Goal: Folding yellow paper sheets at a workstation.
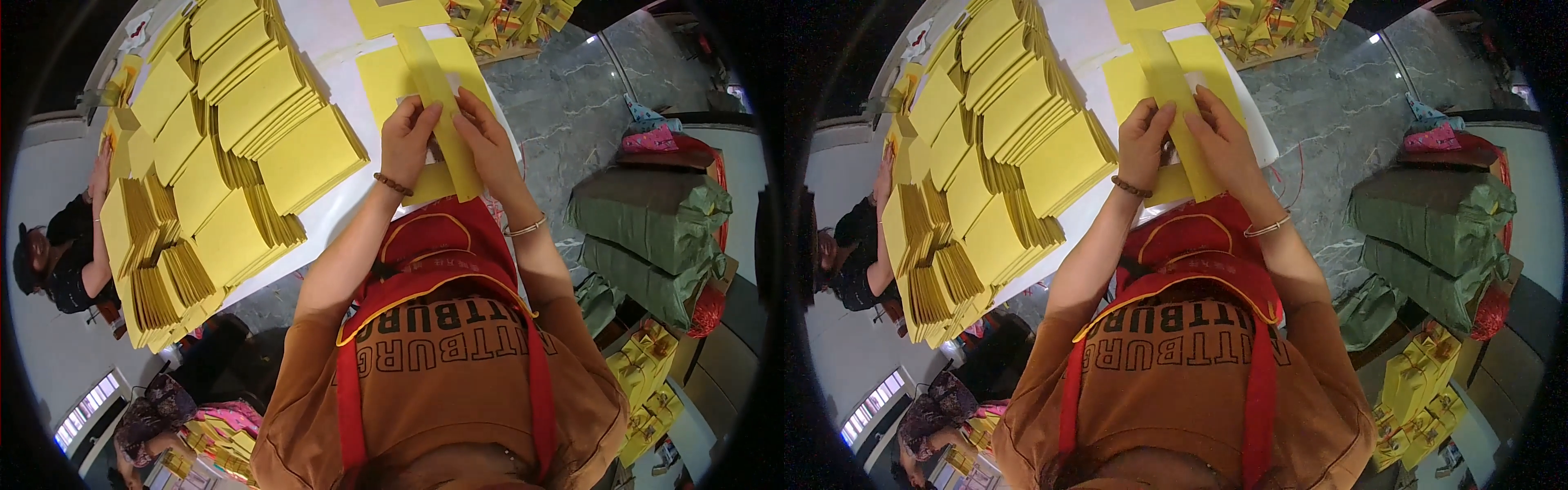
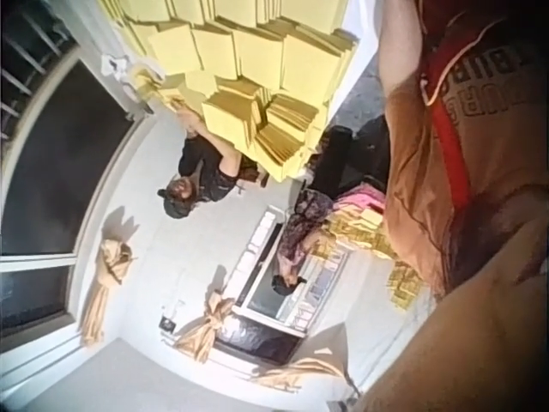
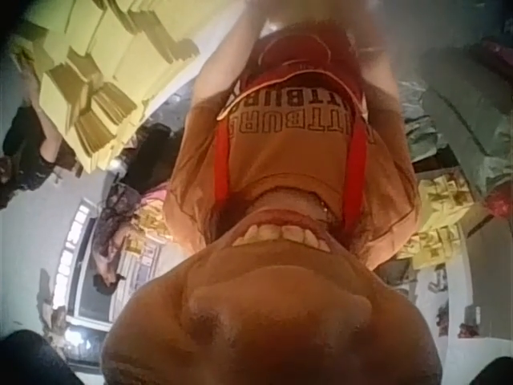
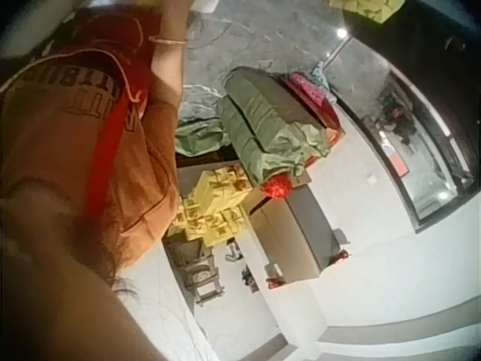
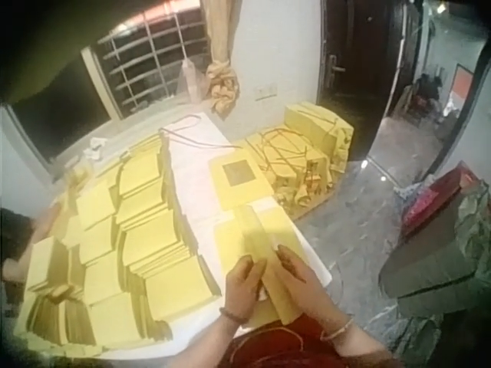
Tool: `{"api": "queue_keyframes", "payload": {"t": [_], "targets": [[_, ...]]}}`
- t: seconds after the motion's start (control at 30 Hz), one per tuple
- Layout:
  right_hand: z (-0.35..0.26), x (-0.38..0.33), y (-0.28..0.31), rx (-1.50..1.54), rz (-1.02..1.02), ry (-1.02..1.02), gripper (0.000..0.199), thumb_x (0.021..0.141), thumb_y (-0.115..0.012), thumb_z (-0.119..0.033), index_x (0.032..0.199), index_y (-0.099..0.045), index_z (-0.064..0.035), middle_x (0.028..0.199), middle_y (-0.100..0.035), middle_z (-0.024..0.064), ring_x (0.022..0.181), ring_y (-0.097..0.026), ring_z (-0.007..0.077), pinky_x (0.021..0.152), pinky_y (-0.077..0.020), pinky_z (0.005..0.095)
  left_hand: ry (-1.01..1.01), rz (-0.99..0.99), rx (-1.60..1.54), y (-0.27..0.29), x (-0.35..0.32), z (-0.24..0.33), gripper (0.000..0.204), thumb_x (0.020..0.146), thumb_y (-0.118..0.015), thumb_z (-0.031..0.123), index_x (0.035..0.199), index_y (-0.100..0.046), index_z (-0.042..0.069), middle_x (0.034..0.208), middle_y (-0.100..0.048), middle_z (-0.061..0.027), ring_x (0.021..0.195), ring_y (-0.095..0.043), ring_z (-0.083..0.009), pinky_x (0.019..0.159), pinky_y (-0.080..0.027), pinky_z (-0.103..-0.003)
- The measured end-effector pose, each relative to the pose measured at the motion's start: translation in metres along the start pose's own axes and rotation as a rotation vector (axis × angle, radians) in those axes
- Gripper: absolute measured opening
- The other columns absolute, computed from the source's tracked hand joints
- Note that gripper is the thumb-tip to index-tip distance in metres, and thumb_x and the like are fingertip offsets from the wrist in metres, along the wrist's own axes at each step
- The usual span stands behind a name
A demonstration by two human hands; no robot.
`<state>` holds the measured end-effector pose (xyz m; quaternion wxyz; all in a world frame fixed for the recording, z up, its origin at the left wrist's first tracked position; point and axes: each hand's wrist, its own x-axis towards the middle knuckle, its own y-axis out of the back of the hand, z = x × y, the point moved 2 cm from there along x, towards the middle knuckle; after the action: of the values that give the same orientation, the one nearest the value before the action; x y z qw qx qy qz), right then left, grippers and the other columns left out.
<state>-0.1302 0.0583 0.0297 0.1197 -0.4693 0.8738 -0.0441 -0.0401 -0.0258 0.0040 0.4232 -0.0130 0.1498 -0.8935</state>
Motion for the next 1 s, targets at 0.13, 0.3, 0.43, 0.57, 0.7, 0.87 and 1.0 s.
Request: {"api": "queue_keyframes", "payload": {"t": [0.13, 0.3, 0.43, 0.57, 0.7, 0.87, 1.0], "targets": [[0.009, 0.002, 0.001, -0.041, -0.008, 0.060, 0.046, 0.086, -0.050, -0.015, 0.125, -0.034, 0.0025, 0.119, -0.045, 0.0129, 0.106, -0.045, 0.0167, 0.088, -0.0367, 0.0254, -0.004, 0.022, -0.020, -0.003, -0.001, -0.001, 0.017, 0.086, -0.050, 0.014, 0.093, -0.055, 0.000, 0.074, -0.054, 0.0023, 0.064, -0.045, -0.0035, 0.056, -0.038, -0.018], [0.004, 0.001, 0.001, 0.037, -0.008, -0.053, 0.046, 0.088, -0.047, -0.021, 0.125, -0.035, 0.0021, 0.117, -0.046, 0.0096, 0.106, -0.044, 0.0142, 0.088, -0.0353, 0.0228, -0.014, 0.061, -0.087, -0.004, 0.001, -0.004, 0.018, 0.088, -0.048, 0.015, 0.091, -0.055, -0.001, 0.071, -0.052, 0.0036, 0.061, -0.043, -0.0032, 0.054, -0.037, -0.018], [0.010, 0.005, 0.008, 0.075, -0.035, -0.082, 0.047, 0.088, -0.045, -0.024, 0.126, -0.035, 0.0015, 0.118, -0.046, 0.0089, 0.106, -0.043, 0.0133, 0.088, -0.0342, 0.0220, -0.037, 0.057, -0.015, 0.000, 0.001, -0.007, 0.018, 0.088, -0.048, 0.015, 0.089, -0.056, -0.001, 0.069, -0.051, 0.0036, 0.060, -0.043, -0.0036, 0.053, -0.037, -0.018], [0.010, 0.005, 0.005, 0.010, -0.012, -0.050, 0.050, 0.087, -0.046, -0.025, 0.127, -0.033, 0.0024, 0.122, -0.042, 0.0110, 0.108, -0.042, 0.0149, 0.091, -0.0327, 0.0228, -0.049, 0.077, 0.001, -0.003, 0.000, -0.005, 0.016, 0.086, -0.050, 0.015, 0.087, -0.056, -0.001, 0.068, -0.052, 0.0027, 0.060, -0.044, -0.0039, 0.052, -0.037, -0.018], [0.009, 0.000, -0.001, -0.100, -0.058, 0.045, 0.062, 0.082, -0.055, -0.025, 0.129, -0.027, 0.0046, 0.125, -0.039, 0.0145, 0.110, -0.041, 0.0173, 0.092, -0.0330, 0.0253, 0.016, 0.075, -0.049, -0.004, -0.001, 0.000, 0.016, 0.085, -0.053, 0.015, 0.088, -0.056, -0.001, 0.069, -0.053, 0.0010, 0.061, -0.046, -0.0049, 0.053, -0.038, -0.019], [0.009, -0.001, 0.002, -0.209, -0.171, 0.126, 0.074, 0.076, -0.063, -0.020, 0.130, -0.021, 0.0045, 0.122, -0.039, 0.0136, 0.108, -0.043, 0.0177, 0.088, -0.0374, 0.0271, 0.053, -0.007, -0.141, -0.005, 0.000, 0.003, 0.020, 0.083, -0.056, 0.014, 0.095, -0.054, -0.002, 0.080, -0.056, -0.0023, 0.068, -0.049, -0.0068, 0.059, -0.041, -0.020], [-0.004, -0.005, 0.001, -0.055, -0.237, 0.052, 0.075, 0.073, -0.065, -0.014, 0.131, -0.020, 0.0017, 0.118, -0.042, 0.0107, 0.103, -0.046, 0.0150, 0.083, -0.0416, 0.0259, 0.044, -0.086, -0.142, -0.007, 0.000, 0.006, 0.028, 0.081, -0.058, 0.012, 0.103, -0.050, -0.003, 0.090, -0.057, -0.0056, 0.078, -0.053, -0.0101, 0.068, -0.045, -0.023]]}}
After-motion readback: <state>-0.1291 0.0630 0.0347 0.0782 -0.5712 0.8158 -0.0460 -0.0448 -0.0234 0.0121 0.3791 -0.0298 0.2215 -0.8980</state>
